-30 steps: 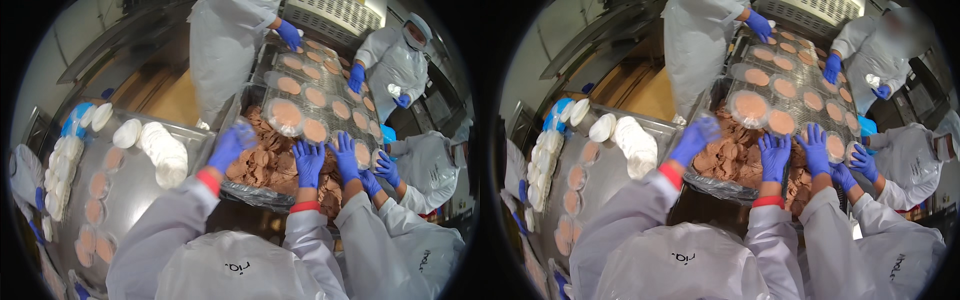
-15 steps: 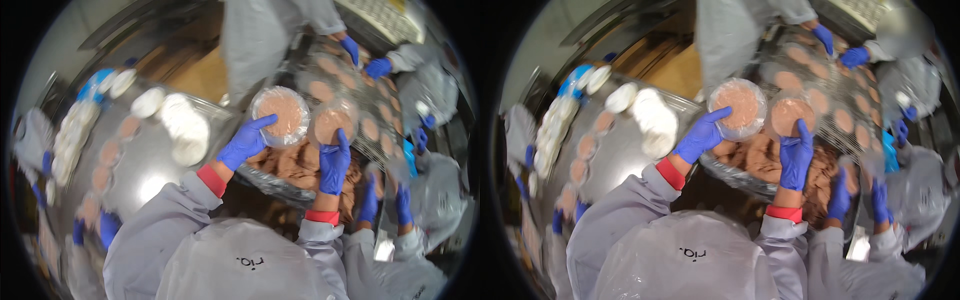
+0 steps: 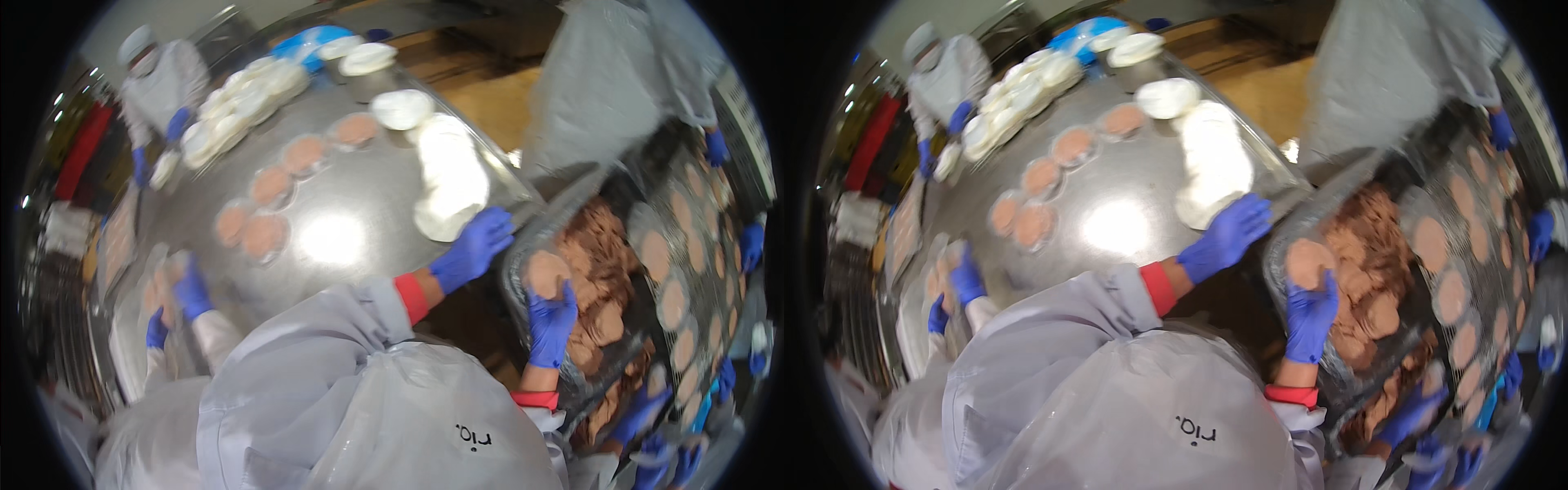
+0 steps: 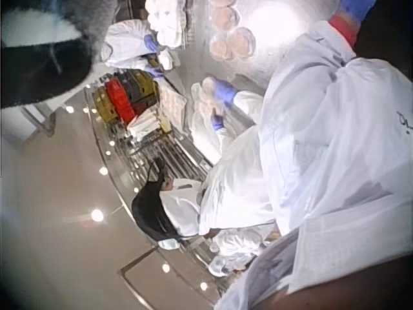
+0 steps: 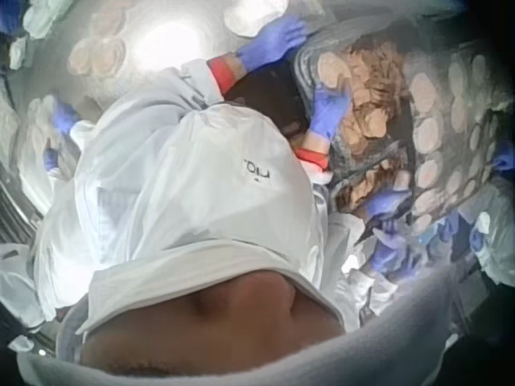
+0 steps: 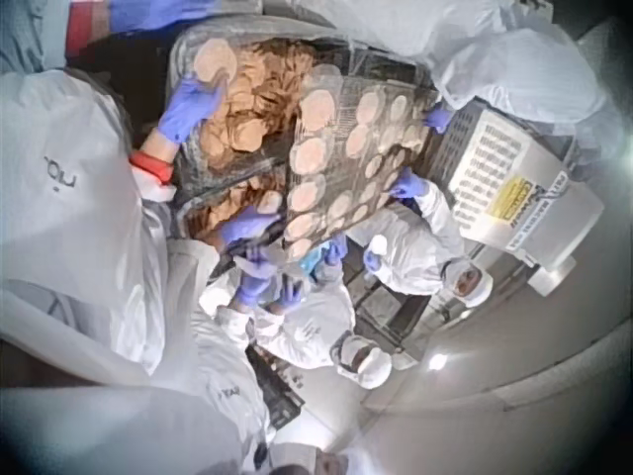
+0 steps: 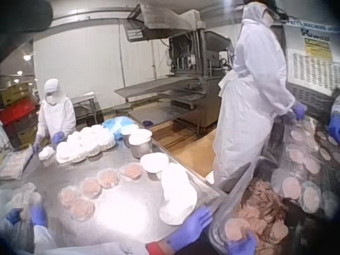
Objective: The person repeatedly picks up round white discs and places them onto a wire rack filled with pink ground meat. They press the discs into the meat to form patties and then move the finished items to a metal tray.
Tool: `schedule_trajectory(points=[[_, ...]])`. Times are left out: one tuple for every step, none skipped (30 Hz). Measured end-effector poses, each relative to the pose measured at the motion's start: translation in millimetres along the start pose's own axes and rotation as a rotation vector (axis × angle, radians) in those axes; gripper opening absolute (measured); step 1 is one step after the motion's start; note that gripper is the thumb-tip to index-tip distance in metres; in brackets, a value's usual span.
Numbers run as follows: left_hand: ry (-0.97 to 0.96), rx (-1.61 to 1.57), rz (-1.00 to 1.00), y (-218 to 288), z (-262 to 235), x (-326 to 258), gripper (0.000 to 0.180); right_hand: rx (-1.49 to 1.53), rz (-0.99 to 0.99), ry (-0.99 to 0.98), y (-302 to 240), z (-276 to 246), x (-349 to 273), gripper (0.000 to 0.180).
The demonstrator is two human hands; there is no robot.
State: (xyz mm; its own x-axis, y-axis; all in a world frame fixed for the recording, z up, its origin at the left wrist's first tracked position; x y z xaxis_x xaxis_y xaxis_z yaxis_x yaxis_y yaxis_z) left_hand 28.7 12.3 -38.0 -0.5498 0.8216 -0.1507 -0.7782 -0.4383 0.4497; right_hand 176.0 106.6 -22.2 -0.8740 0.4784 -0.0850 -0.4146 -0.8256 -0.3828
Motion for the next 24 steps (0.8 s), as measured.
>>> schedule_trajectory(points=[[-0.225, 0.095, -0.081, -27.4, 24.2, 18.9, 0.044, 0.039, -0.152, 0.048, -29.2, -5.7, -1.0, 0.047], [-0.226, 0.126, -0.239, -50.2, 64.3, 33.4, 0.044, 0.064, -0.336, 0.098, -65.5, -11.1, -8.4, 0.047], [-0.381, 0.125, -0.216, -74.6, 72.0, 53.7, 0.043, 0.107, -0.427, 0.057, -92.1, -13.4, -7.0, 0.046], [-0.546, 0.112, -0.197, -102.5, 85.4, 75.5, 0.042, 0.143, -0.531, 0.011, -124.1, -19.6, -2.0, 0.046], [-0.502, 0.078, -0.282, -114.9, 113.1, 90.6, 0.036, 0.120, -0.639, -0.041, -157.2, -25.7, 0.6, 0.040], [-0.675, 0.393, -0.044, -127.9, 111.8, 110.8, 0.031, 0.105, -0.716, -0.096, -178.1, -29.4, 5.4, 0.035], [-0.439, 0.075, -0.278, -128.0, 143.5, 103.5, 0.031, 0.092, -0.777, 0.063, -195.9, -42.4, 5.4, 0.032], [-0.491, 0.297, -0.183, -136.4, 126.5, 115.3, 0.029, 0.091, -0.795, 0.203, -201.7, -50.4, 7.5, 0.029], [-0.295, 0.223, -0.231, -135.8, 136.8, 108.5, 0.026, 0.058, -0.786, 0.215, -209.0, -60.8, 2.0, 0.030], [-0.270, 0.279, -0.172, -130.6, 138.0, 102.6, 0.025, 0.027, -0.754, 0.223, -209.4, -63.9, -0.4, 0.032], [-0.318, 0.309, -0.203, -126.8, 142.6, 97.1, 0.026, 0.108, -0.730, 0.207, -206.6, -68.0, -8.1, 0.034], [-0.359, 0.339, -0.233, -121.3, 148.0, 88.3, 0.026, 0.056, -0.750, 0.264, -195.9, -72.6, -17.3, 0.036], [-0.408, 0.358, -0.239, -115.8, 157.6, 81.1, 0.027, -0.006, -0.762, 0.323, -183.0, -74.5, -24.2, 0.038], [-0.457, 0.378, -0.241, -109.4, 168.2, 74.8, 0.027, -0.066, -0.771, 0.380, -169.0, -75.3, -28.9, 0.040], [-0.505, 0.396, -0.232, -107.4, 174.8, 68.9, 0.028, -0.044, -0.721, 0.305, -153.0, -63.7, -33.4, 0.041], [-0.546, 0.540, -0.228, -109.4, 175.0, 69.9, 0.027, -0.019, -0.666, 0.238, -137.6, -47.1, -35.9, 0.043], [-0.583, 0.685, -0.223, -113.6, 172.1, 73.5, 0.027, -0.019, -0.615, 0.048, -127.7, -33.2, -34.7, 0.056], [-0.611, 0.836, -0.213, -117.4, 163.3, 77.8, 0.026, 0.031, -0.580, 0.023, -123.1, -19.0, -33.2, 0.059], [-0.668, 1.139, 0.062, -111.4, 154.6, 77.9, 0.027, 0.085, -0.540, 0.003, -117.6, -2.8, -33.1, 0.063], [-0.673, 1.224, 0.243, -106.4, 146.9, 79.3, 0.028, 0.140, -0.498, -0.018, -112.5, 8.1, -31.5, 0.067], [-0.683, 1.311, 0.428, -94.0, 153.2, 73.6, 0.030, 0.106, -0.489, -0.044, -111.5, 12.5, -29.3, 0.069], [-0.689, 1.394, 0.604, -80.5, 158.9, 62.4, 0.032, 0.077, -0.477, -0.060, -108.4, 11.5, -28.9, 0.071], [-0.750, 1.240, 0.380, -74.7, 166.7, 58.5, 0.034, 0.049, -0.463, -0.078, -106.4, 10.2, -28.3, 0.073], [-0.769, 1.077, 0.162, -66.4, 180.5, 46.4, 0.036, 0.027, -0.425, -0.091, -97.3, 9.4, -28.8, 0.075]])
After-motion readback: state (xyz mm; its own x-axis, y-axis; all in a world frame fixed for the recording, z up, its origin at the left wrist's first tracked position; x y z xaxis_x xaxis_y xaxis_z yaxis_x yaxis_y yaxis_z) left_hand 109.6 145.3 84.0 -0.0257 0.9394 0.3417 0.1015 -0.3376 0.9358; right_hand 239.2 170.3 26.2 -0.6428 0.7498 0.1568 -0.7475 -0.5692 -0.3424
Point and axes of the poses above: each hand's wrist, its own x-axis towards the middle knuckle, its own z-axis out of the palm, y = z × x, the point moved 3 cm from there along x, towards the middle knuckle, and after that the axes turned 15 degrees about -y, right-handed, at the moved point
